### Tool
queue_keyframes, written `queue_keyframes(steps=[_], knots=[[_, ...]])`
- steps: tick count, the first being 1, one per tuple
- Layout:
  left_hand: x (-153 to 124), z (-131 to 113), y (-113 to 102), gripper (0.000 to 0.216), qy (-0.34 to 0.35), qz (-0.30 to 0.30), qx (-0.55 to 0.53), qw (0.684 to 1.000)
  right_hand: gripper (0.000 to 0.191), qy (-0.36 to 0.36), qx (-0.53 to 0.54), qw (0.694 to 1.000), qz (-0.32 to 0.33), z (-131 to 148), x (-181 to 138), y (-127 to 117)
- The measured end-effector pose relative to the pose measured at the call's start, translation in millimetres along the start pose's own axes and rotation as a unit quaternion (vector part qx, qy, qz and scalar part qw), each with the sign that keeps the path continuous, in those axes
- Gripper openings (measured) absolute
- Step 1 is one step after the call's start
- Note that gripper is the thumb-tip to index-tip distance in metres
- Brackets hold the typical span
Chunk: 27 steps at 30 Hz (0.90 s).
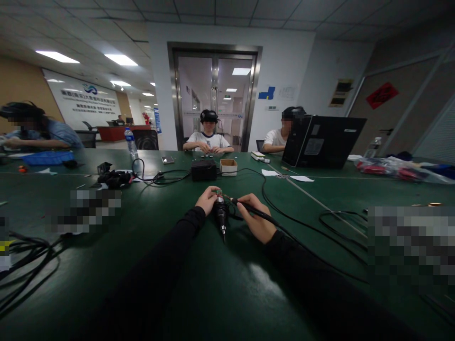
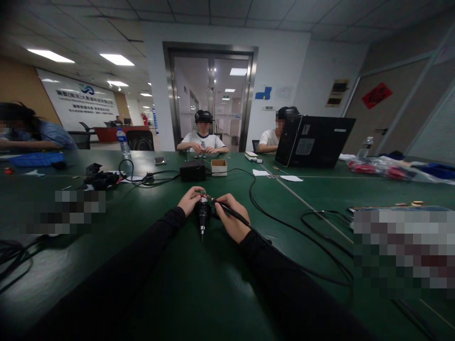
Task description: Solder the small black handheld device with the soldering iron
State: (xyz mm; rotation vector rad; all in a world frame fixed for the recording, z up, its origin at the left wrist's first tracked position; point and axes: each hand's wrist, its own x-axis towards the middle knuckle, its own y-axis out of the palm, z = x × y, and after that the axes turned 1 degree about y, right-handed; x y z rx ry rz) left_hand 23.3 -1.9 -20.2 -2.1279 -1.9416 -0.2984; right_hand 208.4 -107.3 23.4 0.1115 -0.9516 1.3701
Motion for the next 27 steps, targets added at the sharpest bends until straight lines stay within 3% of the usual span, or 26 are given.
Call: queue_keyframes(steps=[8, 14, 19, 24, 27], knots=[[0, 0, 0, 0.026, -0.004, 0.006, 0.040, 0.999, 0.016, 0.005, -0.008, 1.000, 0.001, -4, 0, 1], [1, 4, -1, 0.026, -0.023, -0.030, 0.197, 0.980, 0.015, 0.012, 0.021, 0.999, -0.046, -10, 2, -1], [-3, -16, -2, 0.040, -0.072, -0.017, 0.341, 0.937, 0.017, 0.031, 0.023, 0.998, -0.057, -13, 2, -2], [-19, -53, -1, 0.059, -0.162, 0.073, 0.404, 0.898, 0.020, 0.013, 0.010, 0.998, -0.060, -12, 2, -2], [-35, -71, 5, 0.092, -0.205, 0.141, 0.408, 0.879, 0.022, 0.012, 0.018, 0.998, -0.058, -11, 2, 0]])
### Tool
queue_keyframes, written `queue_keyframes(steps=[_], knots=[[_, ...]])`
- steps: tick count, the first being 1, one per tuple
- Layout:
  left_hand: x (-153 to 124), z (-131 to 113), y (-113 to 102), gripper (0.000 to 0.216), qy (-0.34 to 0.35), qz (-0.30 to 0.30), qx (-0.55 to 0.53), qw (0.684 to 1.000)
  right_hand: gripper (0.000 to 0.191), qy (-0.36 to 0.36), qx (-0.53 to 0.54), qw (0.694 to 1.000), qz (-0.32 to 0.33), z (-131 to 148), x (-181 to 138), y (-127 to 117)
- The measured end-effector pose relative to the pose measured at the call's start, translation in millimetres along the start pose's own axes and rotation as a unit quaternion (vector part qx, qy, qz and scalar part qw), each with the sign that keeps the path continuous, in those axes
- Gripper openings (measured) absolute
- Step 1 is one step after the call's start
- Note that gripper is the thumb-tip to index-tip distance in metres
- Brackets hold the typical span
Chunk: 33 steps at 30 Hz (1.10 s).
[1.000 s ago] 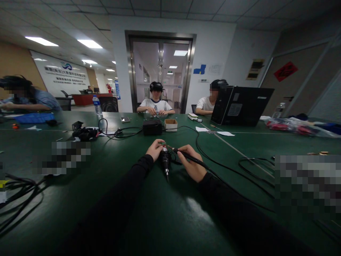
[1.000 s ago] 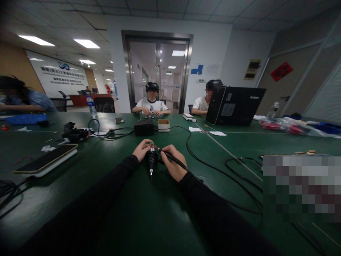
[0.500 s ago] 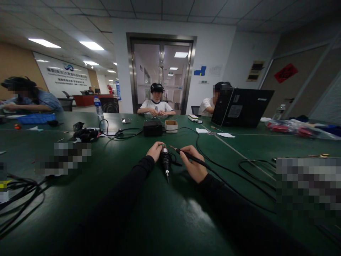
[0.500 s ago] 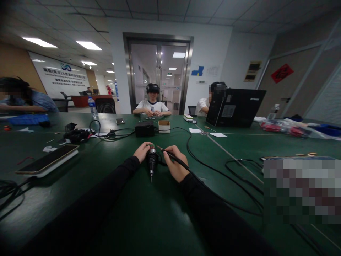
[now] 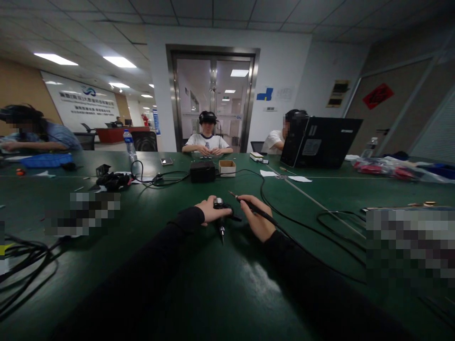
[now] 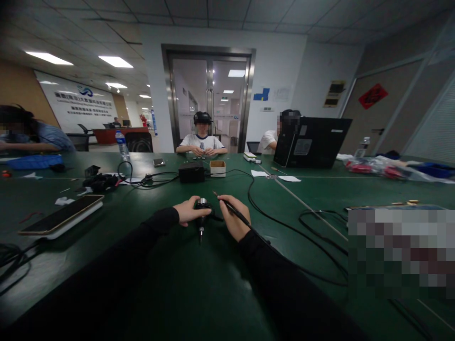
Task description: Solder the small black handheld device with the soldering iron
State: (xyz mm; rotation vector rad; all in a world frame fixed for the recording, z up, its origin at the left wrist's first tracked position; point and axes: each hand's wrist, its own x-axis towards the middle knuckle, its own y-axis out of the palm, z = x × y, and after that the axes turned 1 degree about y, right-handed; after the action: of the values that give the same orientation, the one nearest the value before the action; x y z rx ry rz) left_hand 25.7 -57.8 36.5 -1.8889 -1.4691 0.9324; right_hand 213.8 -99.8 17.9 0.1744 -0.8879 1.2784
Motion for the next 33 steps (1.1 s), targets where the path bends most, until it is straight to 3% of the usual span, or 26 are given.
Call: queue_keyframes(steps=[2, 4, 7, 11, 15, 19, 27, 33], knots=[[-10, -7, 3, 0.112, 0.031, -0.007, 0.032, 0.999, 0.024, 0.004, 0.000, 1.000, 0.001, 0, 0, 1], [-12, -14, 8, 0.115, 0.058, -0.046, 0.067, 0.995, 0.024, 0.007, -0.001, 1.000, 0.003, 1, 0, 1], [-8, -18, 14, 0.097, 0.065, -0.092, 0.078, 0.991, 0.023, 0.010, -0.005, 1.000, 0.005, 2, 0, -1], [-5, -4, 8, 0.078, 0.073, -0.106, -0.004, 0.992, 0.023, 0.009, -0.009, 1.000, 0.007, 3, 0, -4], [-22, 30, -13, 0.077, 0.085, -0.096, 0.022, 0.991, 0.023, 0.018, -0.008, 1.000, 0.015, 5, -1, -4], [-59, 69, -40, 0.076, 0.079, -0.084, 0.081, 0.990, 0.023, 0.014, -0.010, 1.000, 0.020, 9, -1, -4], [-139, 137, -81, 0.080, -0.015, -0.123, 0.043, 0.991, 0.021, 0.000, -0.015, 0.999, 0.032, 7, -2, -1], [-175, 200, -103, 0.063, -0.031, -0.176, 0.053, 0.983, 0.021, -0.004, -0.013, 0.999, 0.038, 9, -3, -1]])
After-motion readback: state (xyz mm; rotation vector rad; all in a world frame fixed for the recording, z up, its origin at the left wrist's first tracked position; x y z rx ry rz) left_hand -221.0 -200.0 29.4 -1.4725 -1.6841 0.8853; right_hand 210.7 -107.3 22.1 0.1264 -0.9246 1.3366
